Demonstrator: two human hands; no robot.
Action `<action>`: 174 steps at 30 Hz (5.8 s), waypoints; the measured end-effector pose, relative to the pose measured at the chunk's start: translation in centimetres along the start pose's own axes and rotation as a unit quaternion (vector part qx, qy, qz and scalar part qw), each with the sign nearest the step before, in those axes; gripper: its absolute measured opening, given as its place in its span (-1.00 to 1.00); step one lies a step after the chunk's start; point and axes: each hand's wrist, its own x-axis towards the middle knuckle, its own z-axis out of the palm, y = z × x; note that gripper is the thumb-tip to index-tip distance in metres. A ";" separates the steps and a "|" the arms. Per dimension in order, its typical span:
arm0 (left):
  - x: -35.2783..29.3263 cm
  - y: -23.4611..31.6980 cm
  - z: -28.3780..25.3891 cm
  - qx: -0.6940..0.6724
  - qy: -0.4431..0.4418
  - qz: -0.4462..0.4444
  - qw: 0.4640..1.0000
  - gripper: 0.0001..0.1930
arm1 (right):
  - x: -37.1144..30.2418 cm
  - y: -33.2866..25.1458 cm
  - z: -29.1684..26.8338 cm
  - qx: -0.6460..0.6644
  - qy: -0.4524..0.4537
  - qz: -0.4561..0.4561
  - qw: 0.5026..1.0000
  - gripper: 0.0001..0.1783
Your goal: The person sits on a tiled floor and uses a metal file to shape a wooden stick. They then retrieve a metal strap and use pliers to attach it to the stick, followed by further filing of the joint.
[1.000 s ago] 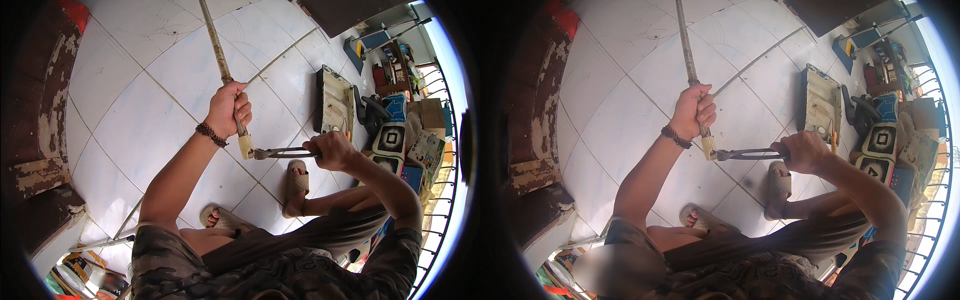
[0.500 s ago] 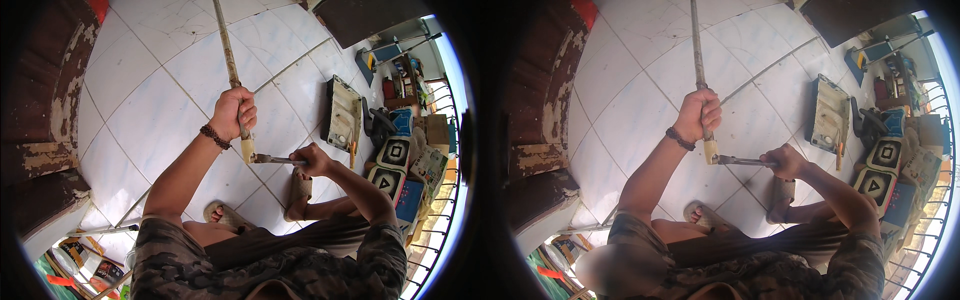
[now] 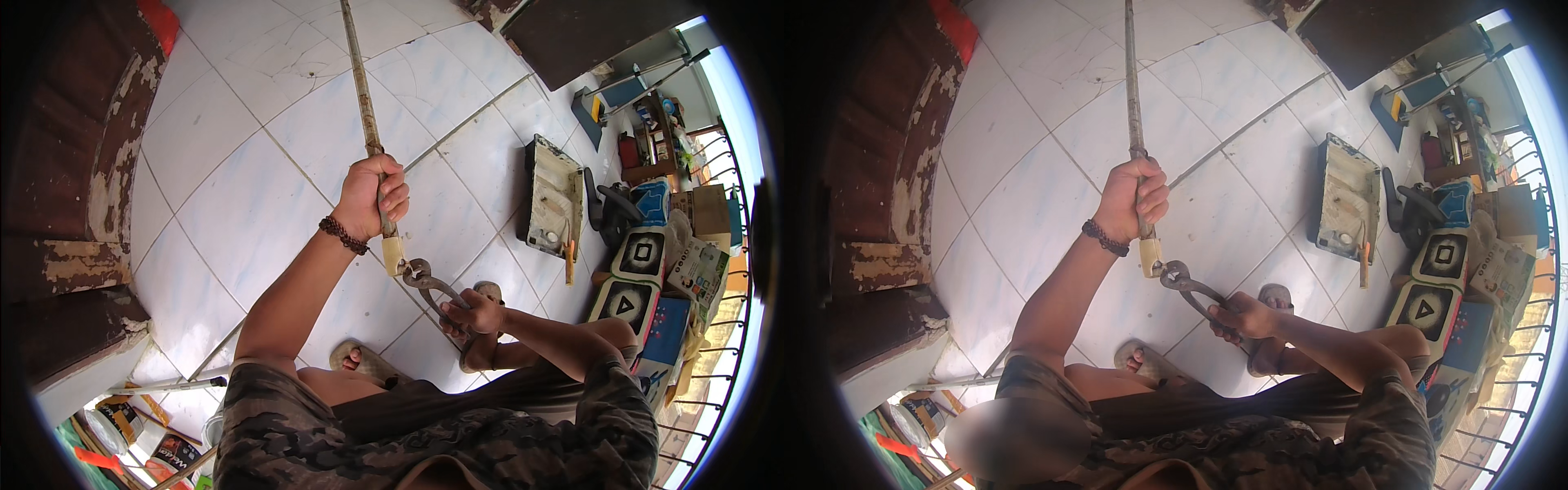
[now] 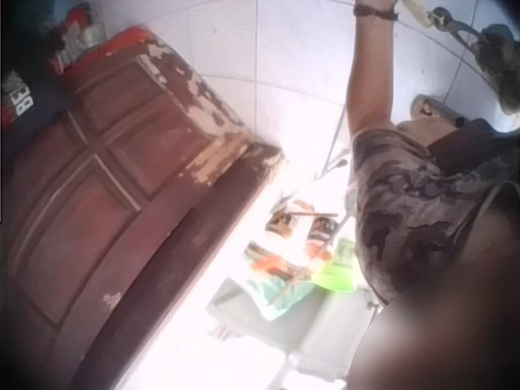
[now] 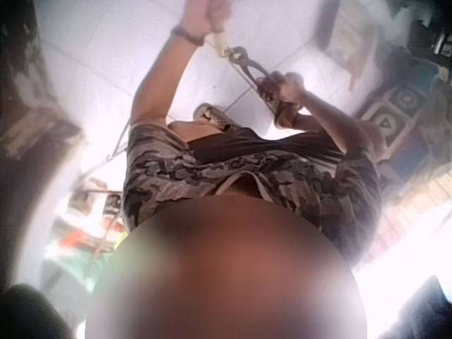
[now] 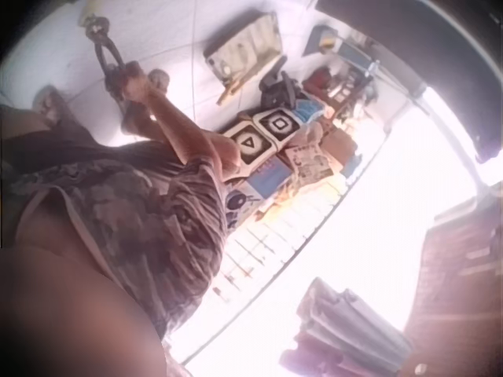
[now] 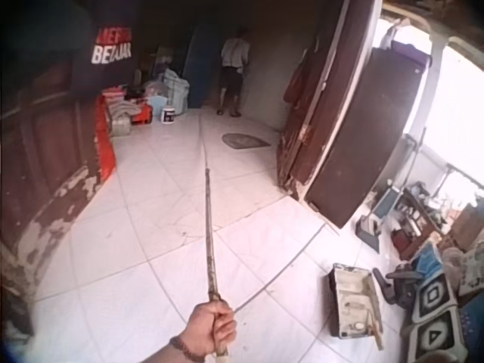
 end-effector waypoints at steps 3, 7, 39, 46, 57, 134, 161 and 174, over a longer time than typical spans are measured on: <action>0.3 -0.2 -0.2 -0.014 -0.013 0.006 1.000 -0.77 | -0.5 0.6 0.6 0.086 -0.049 0.015 0.995 -0.45; 1.0 -0.2 -2.0 -0.019 -0.047 0.006 0.999 -0.76 | -3.4 -3.7 -1.0 -0.021 -0.038 0.111 0.993 -0.45; 5.0 -3.2 2.7 0.035 0.080 0.001 0.996 -0.69 | -10.3 -0.3 3.5 -0.417 0.371 -0.153 0.815 -0.15; 4.5 -4.7 5.1 0.015 0.172 0.014 0.985 -0.77 | -9.7 0.7 5.4 -0.418 0.423 -0.131 0.794 -0.16; 4.8 -7.5 6.2 0.032 0.236 0.032 0.971 -0.89 | -12.0 0.4 5.9 -0.461 0.395 -0.033 0.794 -0.12; 5.9 -8.6 6.1 0.843 -0.361 0.279 0.284 -0.90 | -10.5 0.5 -0.7 0.325 0.259 -0.088 0.905 -0.74; 7.9 -5.9 19.4 0.713 -0.208 0.609 0.277 -0.62 | -18.8 2.8 -2.9 0.216 0.077 -0.240 0.943 -0.76; 12.4 -9.1 20.4 0.658 -0.157 0.689 0.260 -0.63 | -24.2 3.1 -2.8 0.411 -0.071 -0.294 0.860 -0.56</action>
